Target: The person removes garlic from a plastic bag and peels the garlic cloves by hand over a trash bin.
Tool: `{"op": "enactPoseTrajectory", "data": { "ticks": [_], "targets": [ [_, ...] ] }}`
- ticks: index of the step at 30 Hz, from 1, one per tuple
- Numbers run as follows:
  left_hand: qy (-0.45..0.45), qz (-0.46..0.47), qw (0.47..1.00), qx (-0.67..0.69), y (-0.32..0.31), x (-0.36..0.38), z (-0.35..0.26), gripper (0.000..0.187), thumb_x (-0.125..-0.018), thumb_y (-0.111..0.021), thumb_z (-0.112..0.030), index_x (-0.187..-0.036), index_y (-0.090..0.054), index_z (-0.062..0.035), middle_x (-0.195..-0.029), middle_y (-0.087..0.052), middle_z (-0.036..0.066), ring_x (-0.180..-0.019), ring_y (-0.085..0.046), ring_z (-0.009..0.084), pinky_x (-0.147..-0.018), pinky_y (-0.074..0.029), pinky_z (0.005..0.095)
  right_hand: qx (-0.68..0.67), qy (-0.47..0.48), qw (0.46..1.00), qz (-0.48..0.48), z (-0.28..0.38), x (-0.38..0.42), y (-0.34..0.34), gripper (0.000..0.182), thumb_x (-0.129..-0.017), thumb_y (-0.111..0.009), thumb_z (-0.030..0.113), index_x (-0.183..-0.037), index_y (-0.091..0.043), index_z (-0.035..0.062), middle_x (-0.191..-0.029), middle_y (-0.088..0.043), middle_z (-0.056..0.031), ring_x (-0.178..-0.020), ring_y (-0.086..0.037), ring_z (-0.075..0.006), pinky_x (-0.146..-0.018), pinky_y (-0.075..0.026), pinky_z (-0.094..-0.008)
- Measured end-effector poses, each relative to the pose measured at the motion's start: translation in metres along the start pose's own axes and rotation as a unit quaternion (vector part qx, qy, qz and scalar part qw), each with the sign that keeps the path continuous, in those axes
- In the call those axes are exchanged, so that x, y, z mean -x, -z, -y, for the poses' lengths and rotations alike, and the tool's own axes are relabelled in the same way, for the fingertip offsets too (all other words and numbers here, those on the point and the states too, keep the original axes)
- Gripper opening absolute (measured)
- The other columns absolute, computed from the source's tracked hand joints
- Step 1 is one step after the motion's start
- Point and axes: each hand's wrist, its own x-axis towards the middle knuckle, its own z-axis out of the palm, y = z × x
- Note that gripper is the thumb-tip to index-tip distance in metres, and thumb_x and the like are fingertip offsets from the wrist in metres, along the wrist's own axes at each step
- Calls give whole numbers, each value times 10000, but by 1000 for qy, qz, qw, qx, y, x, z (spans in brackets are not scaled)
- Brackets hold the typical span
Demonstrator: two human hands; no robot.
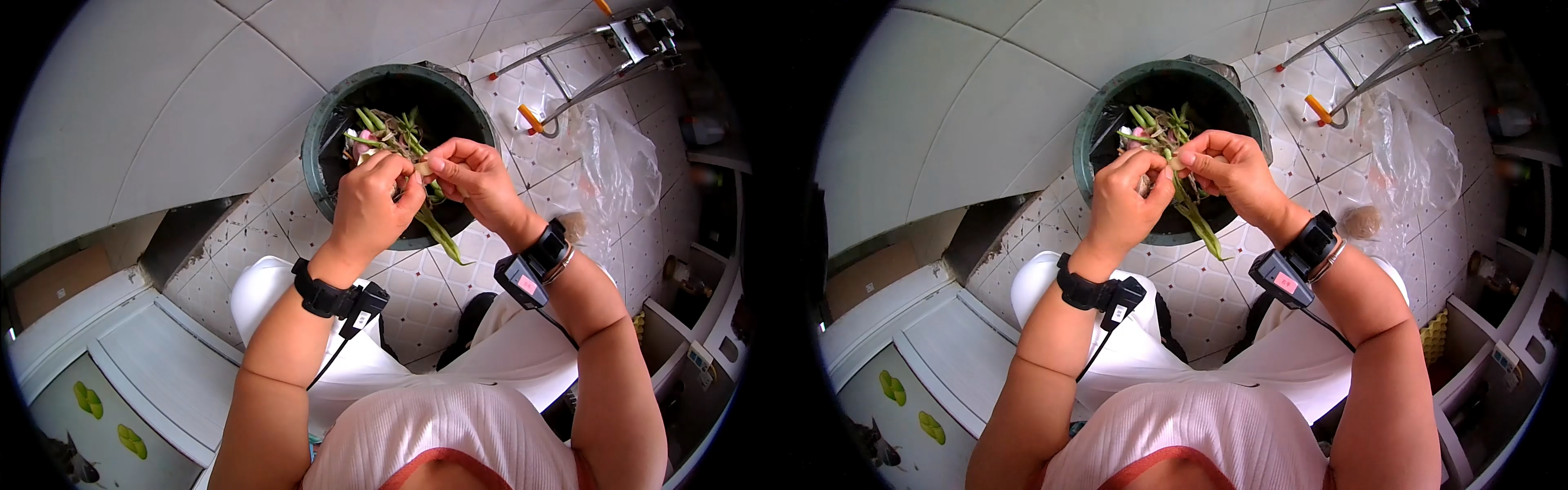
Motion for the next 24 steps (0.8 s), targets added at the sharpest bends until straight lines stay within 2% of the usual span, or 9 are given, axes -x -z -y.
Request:
{"op": "enactPoseTrajectory", "data": {
  "ticks": [5,9,11,13,15,19,20,23,24],
  "targets": [
    [1,-17,1000,3,-2,0,5,60,-727,-606,-25,-719,-549,-7,-674,-579,129,-550,-568,297,-503,-454,346,-69,-32,997,8,3,0,-4,101,-886,-582,136,-899,-603,38,-732,-585,4,-562,-448,-34,-479,-331,-164],
    [61,2,998,-28,1,3,10,82,-767,-597,-50,-724,-550,2,-649,-572,129,-545,-565,290,-495,-439,343,-122,-69,990,17,7,1,-4,110,-900,-560,145,-904,-604,43,-749,-594,-1,-564,-448,-28,-483,-339,-159],
    [93,18,995,-45,1,2,9,107,-784,-595,-65,-720,-545,5,-635,-567,126,-538,-562,281,-490,-429,340,-82,-65,994,17,2,-1,0,114,-901,-559,152,-897,-601,46,-765,-596,-2,-571,-445,-31,-487,-337,-162],
    [111,-15,990,85,1,-1,5,166,-811,-591,-91,-699,-522,10,-623,-563,119,-520,-550,270,-483,-407,344,-42,-60,997,17,0,-1,2,118,-901,-558,159,-890,-598,49,-781,-598,-3,-579,-443,-33,-490,-336,-164],
    [117,7,990,82,3,-4,-2,164,-812,-588,-88,-698,-521,9,-621,-562,118,-519,-547,260,-490,-408,339,67,-66,994,48,3,-1,1,112,-883,-589,163,-863,-608,55,-767,-603,-2,-569,-444,-31,-480,-328,-162],
    [117,42,990,71,0,-1,7,115,-814,-574,-71,-739,-531,5,-639,-570,112,-547,-550,225,-525,-427,306,72,-68,994,55,4,0,-2,120,-871,-610,167,-842,-611,50,-758,-606,-4,-562,-442,-29,-473,-317,-159],
    [116,41,990,72,-3,0,13,115,-814,-574,-71,-739,-531,5,-639,-570,112,-547,-550,225,-525,-427,306,29,-61,997,41,2,-1,-2,123,-871,-608,168,-841,-610,48,-760,-607,-5,-563,-443,-29,-475,-319,-157],
    [63,-12,996,56,-7,1,17,63,-815,-569,-61,-806,-548,-2,-656,-576,83,-579,-556,170,-546,-433,278,-17,-59,998,18,3,-2,-1,126,-872,-607,168,-838,-607,47,-751,-599,-2,-566,-445,-31,-482,-328,-155],
    [92,5,989,113,-5,1,11,60,-815,-573,-60,-829,-552,-5,-664,-578,71,-590,-557,152,-548,-432,276,-22,-67,997,8,3,-3,-1,125,-871,-607,167,-835,-605,48,-740,-590,2,-567,-447,-33,-487,-335,-155]
  ]
}}
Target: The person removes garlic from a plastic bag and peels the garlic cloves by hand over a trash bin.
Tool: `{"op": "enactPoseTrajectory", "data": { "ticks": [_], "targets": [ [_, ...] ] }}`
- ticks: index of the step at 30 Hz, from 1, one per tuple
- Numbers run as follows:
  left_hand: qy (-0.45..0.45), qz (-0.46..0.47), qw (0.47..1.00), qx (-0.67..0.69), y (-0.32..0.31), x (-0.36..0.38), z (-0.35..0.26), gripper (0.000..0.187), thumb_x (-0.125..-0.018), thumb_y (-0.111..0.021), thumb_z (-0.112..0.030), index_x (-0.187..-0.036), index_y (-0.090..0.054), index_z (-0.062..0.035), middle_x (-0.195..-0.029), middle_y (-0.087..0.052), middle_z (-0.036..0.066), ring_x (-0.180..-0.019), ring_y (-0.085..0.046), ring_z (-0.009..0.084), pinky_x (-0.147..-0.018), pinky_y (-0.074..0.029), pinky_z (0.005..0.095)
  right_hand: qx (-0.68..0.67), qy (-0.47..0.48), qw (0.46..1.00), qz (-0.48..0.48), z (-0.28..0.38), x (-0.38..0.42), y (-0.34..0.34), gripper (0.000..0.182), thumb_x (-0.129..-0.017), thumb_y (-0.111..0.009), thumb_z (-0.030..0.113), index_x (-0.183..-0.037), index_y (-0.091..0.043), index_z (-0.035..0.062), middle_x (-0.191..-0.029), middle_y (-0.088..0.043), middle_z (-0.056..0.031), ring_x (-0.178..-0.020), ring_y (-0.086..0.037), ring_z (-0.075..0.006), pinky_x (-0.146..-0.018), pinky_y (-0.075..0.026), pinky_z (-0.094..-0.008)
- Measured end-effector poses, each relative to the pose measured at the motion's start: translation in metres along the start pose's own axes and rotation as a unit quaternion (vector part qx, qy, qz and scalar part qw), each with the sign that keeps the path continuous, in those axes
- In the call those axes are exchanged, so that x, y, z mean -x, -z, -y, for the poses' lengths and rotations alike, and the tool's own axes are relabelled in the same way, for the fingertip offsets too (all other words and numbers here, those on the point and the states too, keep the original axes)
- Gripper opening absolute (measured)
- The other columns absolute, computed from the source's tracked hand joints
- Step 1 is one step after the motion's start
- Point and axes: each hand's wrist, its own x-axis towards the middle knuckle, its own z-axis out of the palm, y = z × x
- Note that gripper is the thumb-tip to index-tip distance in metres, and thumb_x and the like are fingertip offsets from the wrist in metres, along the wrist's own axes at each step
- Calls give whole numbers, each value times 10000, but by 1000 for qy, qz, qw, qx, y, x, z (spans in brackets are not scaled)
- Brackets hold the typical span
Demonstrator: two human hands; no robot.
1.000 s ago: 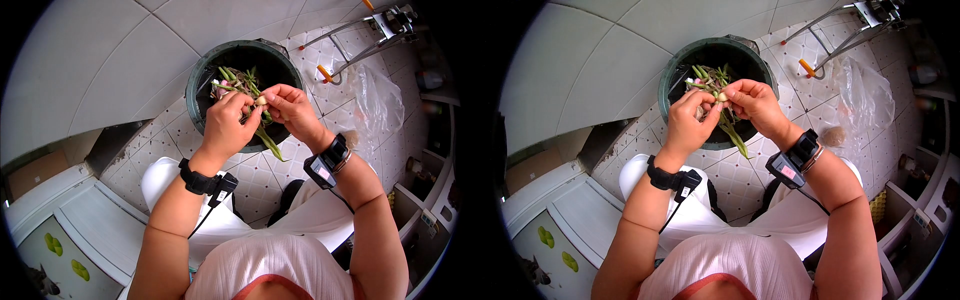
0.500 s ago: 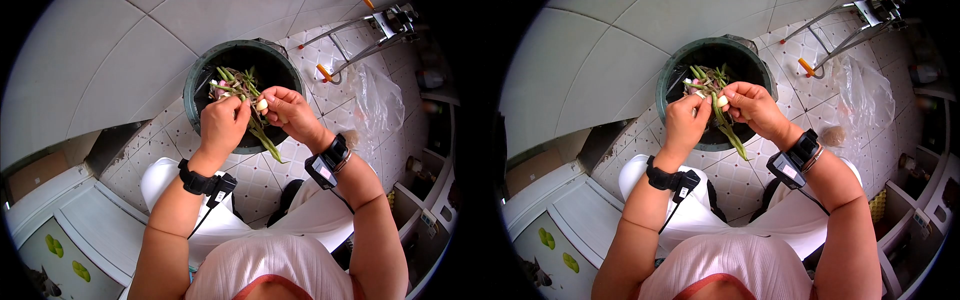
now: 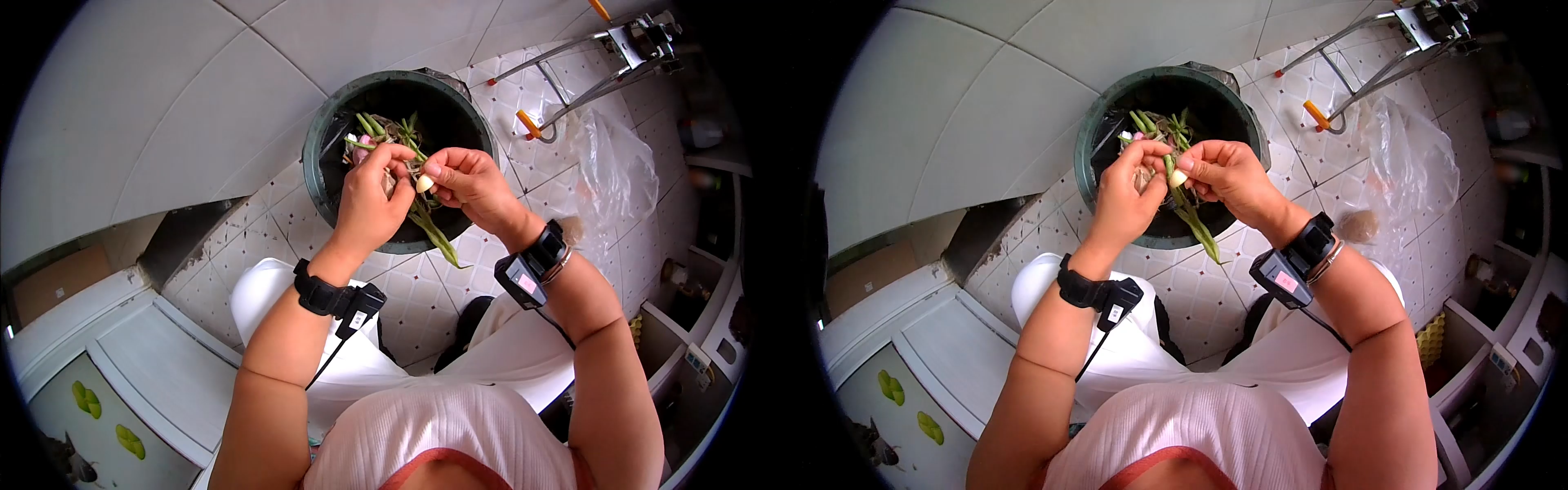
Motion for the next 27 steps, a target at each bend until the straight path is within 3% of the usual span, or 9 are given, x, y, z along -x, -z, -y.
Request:
{"op": "enactPoseTrajectory", "data": {
  "ticks": [4,7,9,10,14,19,21,23,27],
  "targets": [
    [56,25,995,74,2,0,-1,77,-827,-561,-71,-867,-572,-6,-658,-573,37,-598,-539,107,-561,-432,255,29,11,999,37,-2,-1,2,119,-888,-582,166,-869,-593,49,-721,-562,9,-554,-437,-39,-497,-349,-155],
    [119,38,989,80,6,0,9,129,-852,-530,-91,-937,-564,-1,-768,-592,42,-680,-543,90,-640,-444,236,-113,-38,993,24,7,3,-6,215,-928,-513,244,-855,-561,48,-733,-531,-14,-570,-439,-66,-479,-357,-151],
    [268,14,868,419,6,0,3,211,-863,-520,-96,-1049,-516,3,-967,-567,72,-832,-550,103,-747,-449,247,-209,-69,975,40,14,5,-9,307,-954,-434,330,-863,-521,50,-753,-511,-45,-600,-456,-96,-453,-366,-148],
    [263,55,863,428,8,0,6,298,-850,-527,-50,-1132,-452,10,-1108,-496,88,-969,-531,133,-843,-441,278,-220,-79,971,42,13,5,-8,322,-939,-456,366,-875,-535,60,-726,-544,-48,-595,-496,-106,-410,-360,-181],
    [153,30,924,349,-1,4,13,369,-819,-551,11,-1166,-425,25,-1103,-495,88,-994,-542,153,-841,-458,289,-166,-53,982,76,7,-1,-2,255,-947,-460,305,-935,-525,59,-723,-535,-31,-597,-495,-92,-420,-352,-176],
    [38,-33,988,145,-3,5,21,308,-751,-633,63,-1045,-559,12,-1133,-498,117,-926,-590,215,-740,-505,291,150,142,978,-2,8,0,-15,121,-923,-520,141,-1004,-523,51,-710,-489,41,-546,-395,-8,-437,-279,-153],
    [34,-9,996,82,3,5,13,287,-734,-640,71,-1006,-579,6,-1108,-506,121,-885,-600,234,-735,-507,288,169,140,975,-29,4,-1,-17,116,-888,-578,126,-914,-561,14,-703,-536,21,-572,-409,-28,-483,-326,-187],
    [30,15,999,17,3,6,10,267,-718,-646,79,-968,-599,0,-1082,-515,124,-843,-610,253,-730,-510,284,362,157,917,-57,-1,-4,-15,188,-892,-585,180,-953,-559,4,-711,-526,51,-580,-360,13,-469,-268,-163],
    [-35,-43,998,36,-2,6,5,297,-718,-633,84,-999,-585,-1,-931,-579,112,-797,-621,258,-720,-507,270,352,113,929,-29,-1,-6,-11,248,-884,-599,244,-898,-579,-3,-655,-499,66,-548,-343,1,-454,-256,-171]
  ]
}}
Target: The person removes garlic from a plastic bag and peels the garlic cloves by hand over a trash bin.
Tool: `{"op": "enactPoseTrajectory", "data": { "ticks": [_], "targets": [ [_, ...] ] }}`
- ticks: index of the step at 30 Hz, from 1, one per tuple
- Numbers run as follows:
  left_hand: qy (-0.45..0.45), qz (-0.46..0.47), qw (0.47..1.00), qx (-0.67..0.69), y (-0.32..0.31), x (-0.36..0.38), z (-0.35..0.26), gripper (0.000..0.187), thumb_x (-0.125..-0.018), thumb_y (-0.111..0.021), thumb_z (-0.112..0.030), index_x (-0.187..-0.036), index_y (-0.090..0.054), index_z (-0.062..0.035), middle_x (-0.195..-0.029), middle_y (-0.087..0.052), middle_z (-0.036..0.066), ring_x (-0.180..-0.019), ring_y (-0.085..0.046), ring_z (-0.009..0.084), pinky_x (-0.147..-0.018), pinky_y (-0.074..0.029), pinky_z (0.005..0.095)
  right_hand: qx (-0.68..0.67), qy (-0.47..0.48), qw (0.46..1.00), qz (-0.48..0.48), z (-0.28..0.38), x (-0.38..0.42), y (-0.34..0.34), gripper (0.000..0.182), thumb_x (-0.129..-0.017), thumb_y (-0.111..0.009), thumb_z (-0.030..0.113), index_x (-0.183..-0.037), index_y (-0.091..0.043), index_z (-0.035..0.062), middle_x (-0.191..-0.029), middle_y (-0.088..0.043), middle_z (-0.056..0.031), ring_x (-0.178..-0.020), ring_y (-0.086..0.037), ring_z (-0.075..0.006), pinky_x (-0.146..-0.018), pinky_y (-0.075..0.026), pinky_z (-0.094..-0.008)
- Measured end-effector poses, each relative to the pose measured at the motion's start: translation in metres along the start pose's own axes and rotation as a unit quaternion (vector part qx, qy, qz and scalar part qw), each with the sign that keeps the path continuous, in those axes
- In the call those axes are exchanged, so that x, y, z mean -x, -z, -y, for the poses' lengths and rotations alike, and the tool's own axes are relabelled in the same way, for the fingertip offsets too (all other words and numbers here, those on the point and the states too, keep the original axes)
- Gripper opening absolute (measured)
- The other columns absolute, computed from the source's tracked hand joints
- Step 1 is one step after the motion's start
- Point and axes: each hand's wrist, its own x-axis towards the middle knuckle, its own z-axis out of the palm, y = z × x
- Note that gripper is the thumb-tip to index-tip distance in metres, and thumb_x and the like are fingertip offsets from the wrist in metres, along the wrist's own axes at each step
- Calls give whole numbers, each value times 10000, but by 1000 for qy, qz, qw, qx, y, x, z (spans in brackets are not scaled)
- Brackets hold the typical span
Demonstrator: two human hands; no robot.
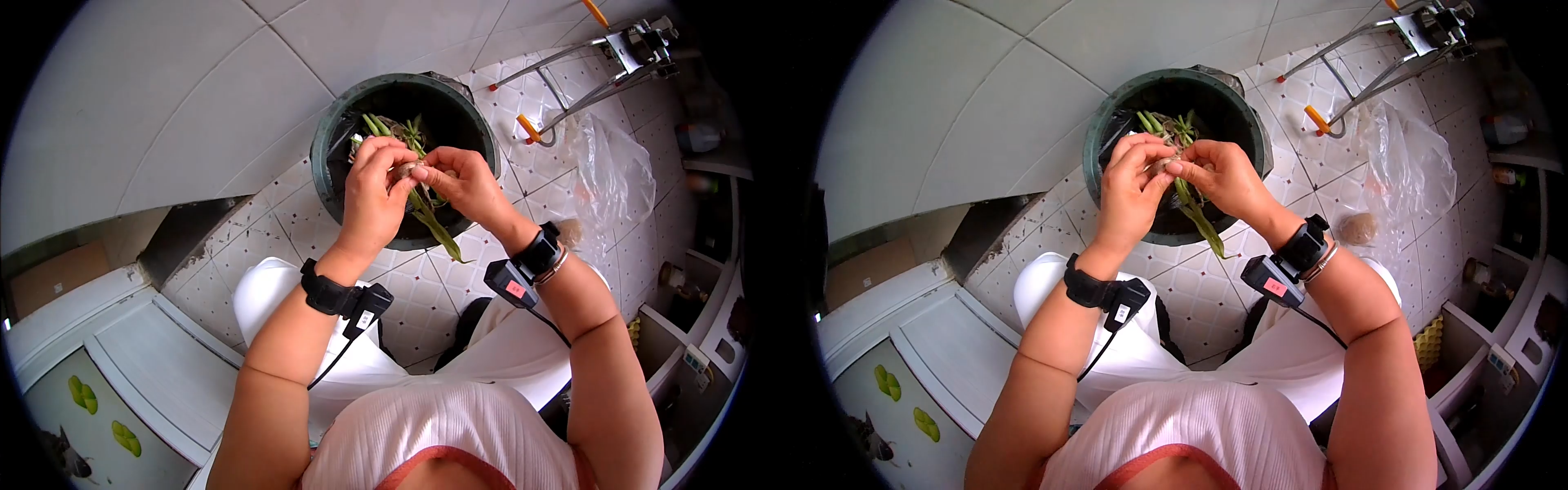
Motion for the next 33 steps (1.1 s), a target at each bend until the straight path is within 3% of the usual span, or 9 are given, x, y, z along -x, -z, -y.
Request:
{"op": "enactPoseTrajectory", "data": {
  "ticks": [2,7,13,17,19,23,28,31,33],
  "targets": [
    [-3,1,1000,6,0,0,0,274,-736,-624,83,-997,-581,11,-889,-600,101,-799,-628,235,-719,-506,268,-38,-10,999,16,6,2,-1,258,-890,-587,261,-886,-582,3,-630,-472,70,-528,-337,-3,-440,-247,-177],
    [126,34,970,206,3,1,3,173,-829,-570,44,-1001,-577,53,-956,-621,83,-857,-614,130,-772,-497,234,-125,-32,991,26,3,1,-5,272,-915,-540,292,-867,-584,28,-566,-384,83,-471,-308,-9,-401,-212,-191],
    [169,33,943,285,7,-4,6,172,-862,-547,5,-1027,-578,44,-973,-620,99,-880,-612,131,-777,-491,224,-236,-113,964,47,12,4,-3,229,-934,-510,255,-873,-578,44,-550,-346,86,-453,-268,-2,-390,-191,-179],
    [213,-5,910,355,5,-6,8,193,-882,-516,-9,-1065,-553,41,-976,-610,92,-891,-603,127,-765,-494,221,-304,-144,940,55,1,2,-4,183,-942,-493,212,-886,-569,55,-581,-382,71,-456,-286,-8,-392,-208,-166],
    [252,17,909,333,9,-7,8,246,-911,-463,-27,-1145,-483,45,-1051,-578,110,-962,-583,178,-853,-475,289,-331,-156,929,46,-5,0,-6,169,-943,-488,201,-894,-567,59,-595,-397,66,-461,-298,-9,-394,-215,-162],
    [266,-3,892,365,5,-6,8,200,-919,-457,-52,-1098,-502,27,-1025,-581,111,-936,-586,174,-834,-482,288,-388,-157,907,37,-4,-1,-8,152,-943,-483,185,-925,-565,58,-640,-469,43,-496,-342,-15,-404,-245,-150],
    [297,0,818,493,11,-8,9,141,-900,-463,-39,-1028,-510,-4,-983,-583,101,-876,-586,164,-774,-489,278,-395,-136,909,0,3,-3,-10,119,-924,-515,160,-899,-576,61,-683,-561,8,-498,-364,-22,-413,-256,-164],
    [279,7,881,382,6,-6,13,161,-891,-457,-33,-1039,-511,-2,-960,-586,98,-840,-585,161,-741,-490,278,-367,-122,921,34,2,0,-9,91,-915,-528,142,-913,-569,61,-707,-578,-1,-499,-368,-21,-416,-255,-162],
    [280,-24,875,394,5,-7,9,150,-890,-472,-47,-1023,-523,-1,-937,-592,91,-822,-589,158,-724,-489,269,-400,-96,910,51,2,1,-8,72,-906,-539,125,-936,-559,63,-729,-585,-5,-507,-371,-20,-419,-255,-161]
  ]
}}
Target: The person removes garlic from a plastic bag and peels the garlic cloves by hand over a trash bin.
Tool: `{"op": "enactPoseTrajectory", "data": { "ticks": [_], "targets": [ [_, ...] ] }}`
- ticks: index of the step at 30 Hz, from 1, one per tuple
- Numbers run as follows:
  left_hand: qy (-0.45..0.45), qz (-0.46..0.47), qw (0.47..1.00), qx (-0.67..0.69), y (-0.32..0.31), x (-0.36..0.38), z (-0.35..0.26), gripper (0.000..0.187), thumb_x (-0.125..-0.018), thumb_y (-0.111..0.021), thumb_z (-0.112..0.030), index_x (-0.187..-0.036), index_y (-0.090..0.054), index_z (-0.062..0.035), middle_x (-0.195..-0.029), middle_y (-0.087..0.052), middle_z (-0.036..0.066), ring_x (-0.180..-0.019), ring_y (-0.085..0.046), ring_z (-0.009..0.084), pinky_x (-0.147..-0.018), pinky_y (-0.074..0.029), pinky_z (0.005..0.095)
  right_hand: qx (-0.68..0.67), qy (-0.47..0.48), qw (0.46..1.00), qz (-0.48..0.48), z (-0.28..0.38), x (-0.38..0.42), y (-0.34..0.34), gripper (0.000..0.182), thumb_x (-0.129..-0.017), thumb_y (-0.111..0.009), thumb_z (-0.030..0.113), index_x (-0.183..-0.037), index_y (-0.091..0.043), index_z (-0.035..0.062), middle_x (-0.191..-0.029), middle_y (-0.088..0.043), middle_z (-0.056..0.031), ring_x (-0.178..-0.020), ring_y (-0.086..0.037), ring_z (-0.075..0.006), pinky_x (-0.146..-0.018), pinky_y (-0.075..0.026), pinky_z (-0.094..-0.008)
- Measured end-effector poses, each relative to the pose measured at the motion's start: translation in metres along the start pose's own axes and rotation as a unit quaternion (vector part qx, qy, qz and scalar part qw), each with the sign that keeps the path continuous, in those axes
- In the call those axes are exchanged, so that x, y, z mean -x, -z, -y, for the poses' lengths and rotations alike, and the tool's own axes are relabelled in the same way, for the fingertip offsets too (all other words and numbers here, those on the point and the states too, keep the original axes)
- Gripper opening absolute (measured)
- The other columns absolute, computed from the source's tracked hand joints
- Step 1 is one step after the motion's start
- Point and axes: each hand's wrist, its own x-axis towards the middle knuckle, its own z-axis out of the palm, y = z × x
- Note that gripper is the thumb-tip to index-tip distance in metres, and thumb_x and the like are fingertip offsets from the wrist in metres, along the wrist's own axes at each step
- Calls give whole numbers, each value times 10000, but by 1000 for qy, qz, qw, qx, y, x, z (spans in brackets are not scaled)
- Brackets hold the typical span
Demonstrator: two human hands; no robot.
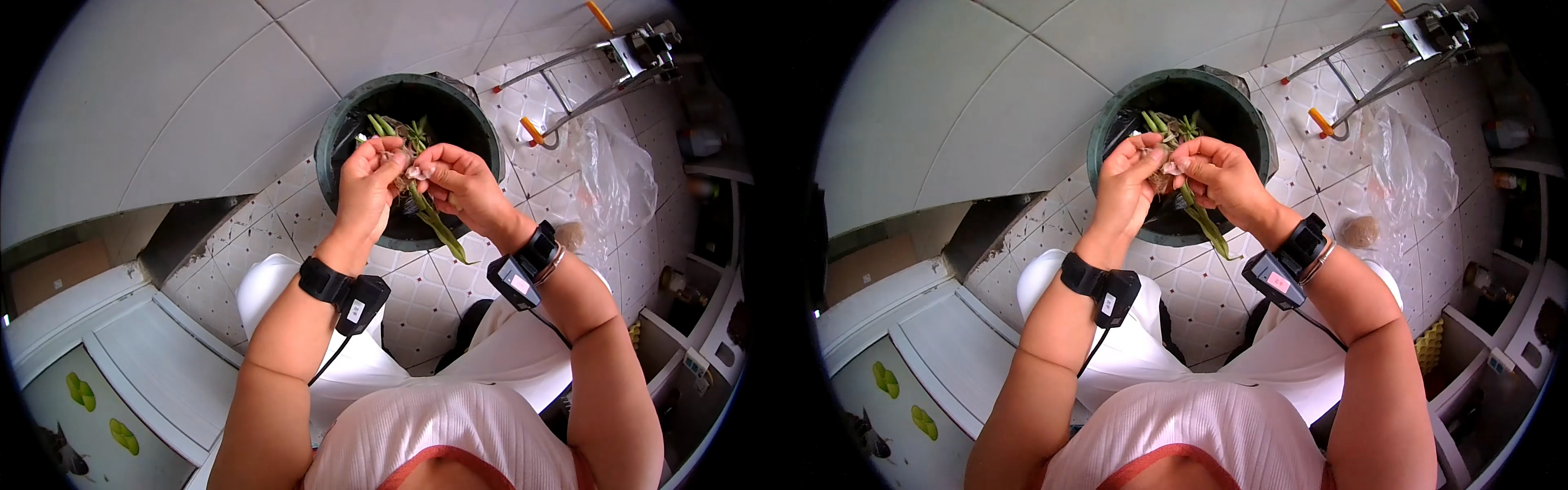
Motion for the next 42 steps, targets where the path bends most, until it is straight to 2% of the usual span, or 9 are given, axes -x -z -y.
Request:
{"op": "enactPoseTrajectory", "data": {
  "ticks": [2,7,14,19,31,35,38,41,42],
  "targets": [
    [-10,-23,999,22,-1,0,-1,142,-888,-487,-61,-1008,-535,0,-913,-598,85,-804,-592,155,-706,-489,261,-15,16,1000,-6,2,1,1,81,-910,-534,130,-958,-549,66,-749,-587,3,-525,-382,-10,-423,-263,-150],
    [107,43,992,54,0,3,-7,118,-880,-550,-103,-937,-582,-5,-836,-604,60,-689,-568,104,-619,-469,211,7,53,997,-48,6,2,1,159,-900,-539,99,-1048,-554,42,-741,-581,17,-532,-392,-14,-425,-278,-157],
    [36,77,995,-54,0,4,-6,128,-852,-615,-113,-890,-615,9,-755,-604,21,-613,-519,53,-548,-429,185,44,66,995,-57,6,3,8,170,-894,-554,103,-1041,-581,22,-740,-582,21,-510,-396,-11,-415,-273,-153],
    [31,65,994,-87,-2,6,-7,127,-850,-615,-106,-880,-618,17,-725,-588,9,-597,-507,51,-541,-416,180,127,95,986,-54,7,4,8,173,-891,-562,106,-1037,-583,15,-742,-592,16,-510,-389,2,-410,-258,-153],
    [8,74,987,-141,1,7,-4,95,-854,-582,-77,-847,-613,13,-684,-571,-2,-556,-490,41,-509,-394,175,173,82,980,-52,8,7,9,171,-893,-563,123,-1022,-580,12,-760,-597,8,-516,-417,-4,-413,-289,-152],
    [3,45,985,-167,-1,8,-3,88,-839,-572,-68,-806,-604,7,-621,-548,-11,-508,-471,33,-468,-375,173,146,78,984,-62,1,7,8,179,-891,-568,124,-1031,-574,13,-762,-596,8,-520,-418,-4,-413,-290,-152],
    [16,36,986,-159,-5,10,-9,71,-835,-578,-71,-825,-593,-2,-666,-544,-5,-549,-465,39,-501,-372,168,88,71,992,-49,3,7,7,185,-880,-589,124,-1024,-587,6,-773,-606,0,-565,-453,-10,-452,-330,-151],
    [24,36,984,-172,-5,12,-12,74,-834,-572,-74,-808,-585,-6,-659,-541,-5,-542,-461,38,-496,-368,167,222,121,966,-47,6,5,7,188,-877,-596,123,-1023,-584,6,-793,-615,-14,-650,-501,-26,-521,-388,-162],
    [24,35,984,-172,-5,12,-12,74,-834,-572,-74,-808,-585,-6,-659,-541,-5,-542,-461,38,-496,-368,167,299,172,938,-38,2,1,14,188,-875,-598,123,-1019,-581,4,-803,-618,-18,-679,-509,-32,-550,-402,-168]
  ]
}}
